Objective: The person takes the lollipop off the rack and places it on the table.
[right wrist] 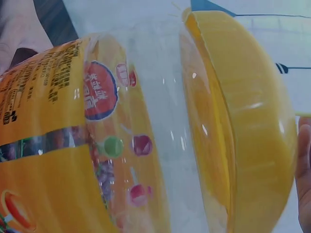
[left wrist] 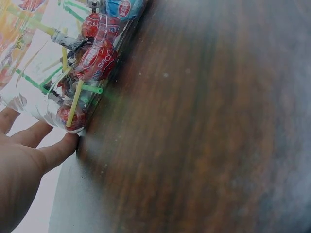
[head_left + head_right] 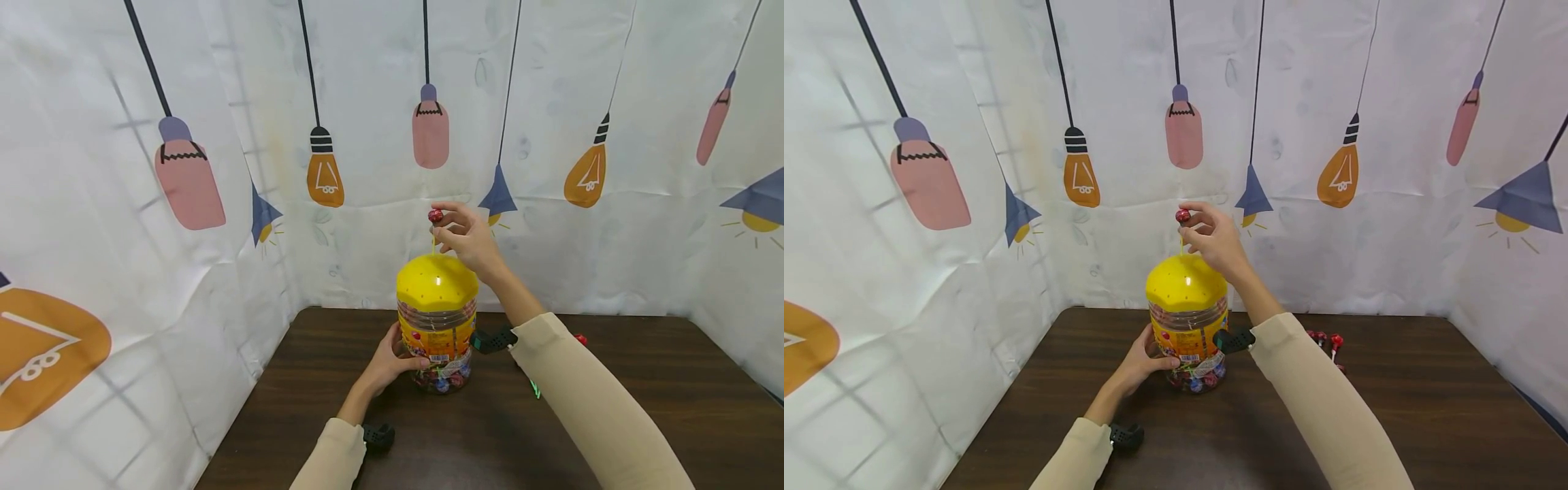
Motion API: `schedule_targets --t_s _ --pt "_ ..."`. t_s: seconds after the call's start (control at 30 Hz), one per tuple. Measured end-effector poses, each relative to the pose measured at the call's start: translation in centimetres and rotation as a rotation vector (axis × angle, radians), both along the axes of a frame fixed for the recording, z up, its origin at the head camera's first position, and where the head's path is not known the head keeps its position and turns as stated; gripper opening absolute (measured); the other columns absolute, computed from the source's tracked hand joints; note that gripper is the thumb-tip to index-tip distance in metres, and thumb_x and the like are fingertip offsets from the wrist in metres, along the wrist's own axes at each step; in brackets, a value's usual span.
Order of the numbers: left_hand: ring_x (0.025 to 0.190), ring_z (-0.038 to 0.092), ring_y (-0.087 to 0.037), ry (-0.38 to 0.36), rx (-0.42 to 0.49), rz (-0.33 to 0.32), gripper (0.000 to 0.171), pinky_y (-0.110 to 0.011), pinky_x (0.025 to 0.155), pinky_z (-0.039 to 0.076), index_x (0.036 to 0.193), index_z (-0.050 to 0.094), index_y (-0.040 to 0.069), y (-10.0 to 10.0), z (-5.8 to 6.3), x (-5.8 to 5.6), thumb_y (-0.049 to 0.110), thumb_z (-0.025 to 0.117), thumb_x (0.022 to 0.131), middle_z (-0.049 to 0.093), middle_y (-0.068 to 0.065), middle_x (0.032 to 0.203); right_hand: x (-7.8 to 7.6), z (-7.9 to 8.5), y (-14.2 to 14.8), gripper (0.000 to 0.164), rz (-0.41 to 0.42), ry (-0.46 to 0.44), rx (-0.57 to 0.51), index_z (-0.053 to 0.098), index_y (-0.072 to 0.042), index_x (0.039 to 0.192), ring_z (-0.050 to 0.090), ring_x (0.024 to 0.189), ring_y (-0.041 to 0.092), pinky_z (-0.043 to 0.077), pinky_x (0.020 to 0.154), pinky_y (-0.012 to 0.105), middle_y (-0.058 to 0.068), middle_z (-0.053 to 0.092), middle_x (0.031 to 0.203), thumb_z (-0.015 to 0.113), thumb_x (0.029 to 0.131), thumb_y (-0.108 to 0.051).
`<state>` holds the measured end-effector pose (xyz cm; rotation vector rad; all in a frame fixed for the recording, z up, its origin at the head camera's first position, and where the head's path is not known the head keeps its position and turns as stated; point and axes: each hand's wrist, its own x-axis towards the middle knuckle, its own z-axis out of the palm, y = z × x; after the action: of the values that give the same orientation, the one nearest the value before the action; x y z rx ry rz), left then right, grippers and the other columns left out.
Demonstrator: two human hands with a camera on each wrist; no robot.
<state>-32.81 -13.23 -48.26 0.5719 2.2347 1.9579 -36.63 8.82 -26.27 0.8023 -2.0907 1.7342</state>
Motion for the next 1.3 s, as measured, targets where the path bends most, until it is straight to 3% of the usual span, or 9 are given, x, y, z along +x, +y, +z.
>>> schedule_targets --t_s 0.13,0.6,1.1,1.3 --pt "0.148 0.041 -0.038 -0.001 0.004 -0.004 0.096 -0.06 0.116 0.041 0.162 0.024 0.021 0.0 0.0 0.0 0.03 0.083 0.087 0.038 -0.008 0.163 0.5 -0.3 0.9 0.042 -0.005 0.006 -0.038 0.062 -0.01 0.138 0.068 0.077 0.025 0.062 0.067 0.027 0.006 0.065 0.097 0.067 0.097 -0.006" --pt "0.148 0.039 -0.04 -0.004 -0.014 0.012 0.094 -0.063 0.116 0.04 0.162 0.025 0.021 0.0 -0.4 -0.2 0.03 0.083 0.088 0.037 -0.008 0.164 2.9 -2.3 5.1 0.038 -0.015 -0.049 -0.123 0.064 -0.018 0.133 0.066 0.082 0.016 0.061 0.065 0.025 0.001 0.065 0.098 0.066 0.097 -0.005" --pt "0.146 0.043 -0.036 -0.011 -0.003 -0.001 0.098 -0.058 0.113 0.045 0.162 0.023 0.023 0.0 -0.1 0.0 0.031 0.085 0.086 0.039 -0.007 0.162 5.1 -6.7 10.5 0.038 -0.04 -0.138 -0.19 0.062 -0.014 0.136 0.069 0.089 0.01 0.062 0.066 0.025 0.001 0.064 0.101 0.066 0.099 -0.007" --pt "0.145 0.045 -0.035 -0.009 0.003 -0.007 0.097 -0.056 0.113 0.046 0.162 0.024 0.024 0.0 -0.1 -0.2 0.03 0.084 0.086 0.041 -0.006 0.161 6.0 -9.4 13.3 0.04 -0.07 -0.18 -0.201 0.06 -0.015 0.139 0.07 0.09 0.008 0.062 0.068 0.026 -0.003 0.065 0.101 0.065 0.1 -0.009"
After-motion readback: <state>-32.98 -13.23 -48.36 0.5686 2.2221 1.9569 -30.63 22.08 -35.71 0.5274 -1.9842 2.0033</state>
